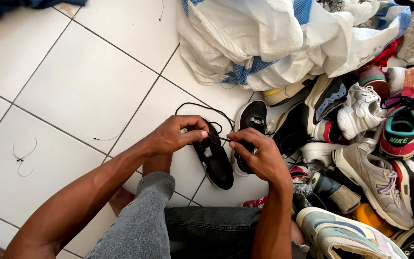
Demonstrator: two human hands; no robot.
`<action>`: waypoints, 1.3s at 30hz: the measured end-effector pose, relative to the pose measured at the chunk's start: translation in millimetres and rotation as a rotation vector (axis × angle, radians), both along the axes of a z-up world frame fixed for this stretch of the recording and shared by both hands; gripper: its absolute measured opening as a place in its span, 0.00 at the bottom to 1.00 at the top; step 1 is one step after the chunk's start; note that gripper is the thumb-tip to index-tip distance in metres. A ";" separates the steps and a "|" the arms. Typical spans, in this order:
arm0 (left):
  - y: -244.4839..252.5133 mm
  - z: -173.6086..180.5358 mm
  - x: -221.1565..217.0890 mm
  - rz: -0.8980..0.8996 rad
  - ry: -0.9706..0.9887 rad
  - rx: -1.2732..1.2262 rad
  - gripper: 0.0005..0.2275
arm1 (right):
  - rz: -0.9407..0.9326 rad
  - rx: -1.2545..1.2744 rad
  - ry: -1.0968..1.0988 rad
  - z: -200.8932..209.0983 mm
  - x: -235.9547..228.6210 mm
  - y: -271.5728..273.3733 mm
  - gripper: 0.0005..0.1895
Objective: The person sits on the floor and works on a pair of black sneakers, repeatedly threading and adjusting the laces through the eyelets and buckles. The hands manipulate the laces and buckle straps to secure the shoes.
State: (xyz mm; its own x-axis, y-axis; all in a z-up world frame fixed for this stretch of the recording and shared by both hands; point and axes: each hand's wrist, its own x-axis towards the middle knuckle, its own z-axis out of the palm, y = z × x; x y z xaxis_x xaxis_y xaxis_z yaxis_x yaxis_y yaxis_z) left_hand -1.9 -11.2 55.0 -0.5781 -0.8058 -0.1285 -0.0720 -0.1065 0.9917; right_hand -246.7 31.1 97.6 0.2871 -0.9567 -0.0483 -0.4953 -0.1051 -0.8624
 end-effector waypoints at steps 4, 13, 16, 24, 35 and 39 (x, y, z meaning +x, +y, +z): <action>-0.6 -4.1 2.0 0.021 0.011 0.010 0.04 | -0.018 -0.031 0.018 -2.0 -0.4 1.0 0.08; 0.8 -0.7 -0.9 0.046 0.048 0.105 0.04 | -0.135 -0.087 0.043 1.1 5.1 2.6 0.07; 1.1 -1.5 -1.2 0.051 0.044 0.125 0.05 | -0.134 -0.085 0.027 -5.0 -0.1 2.4 0.08; -0.5 -0.3 -0.6 0.063 -0.028 0.127 0.05 | -0.062 -0.116 0.002 0.1 3.8 2.4 0.07; -2.7 30.0 -10.0 -0.051 -0.147 0.050 0.08 | -0.007 -0.158 -0.062 0.6 7.5 2.4 0.02; -2.3 21.1 -12.6 -0.091 -0.136 0.035 0.08 | 0.006 -0.101 -0.082 6.1 7.9 4.2 0.01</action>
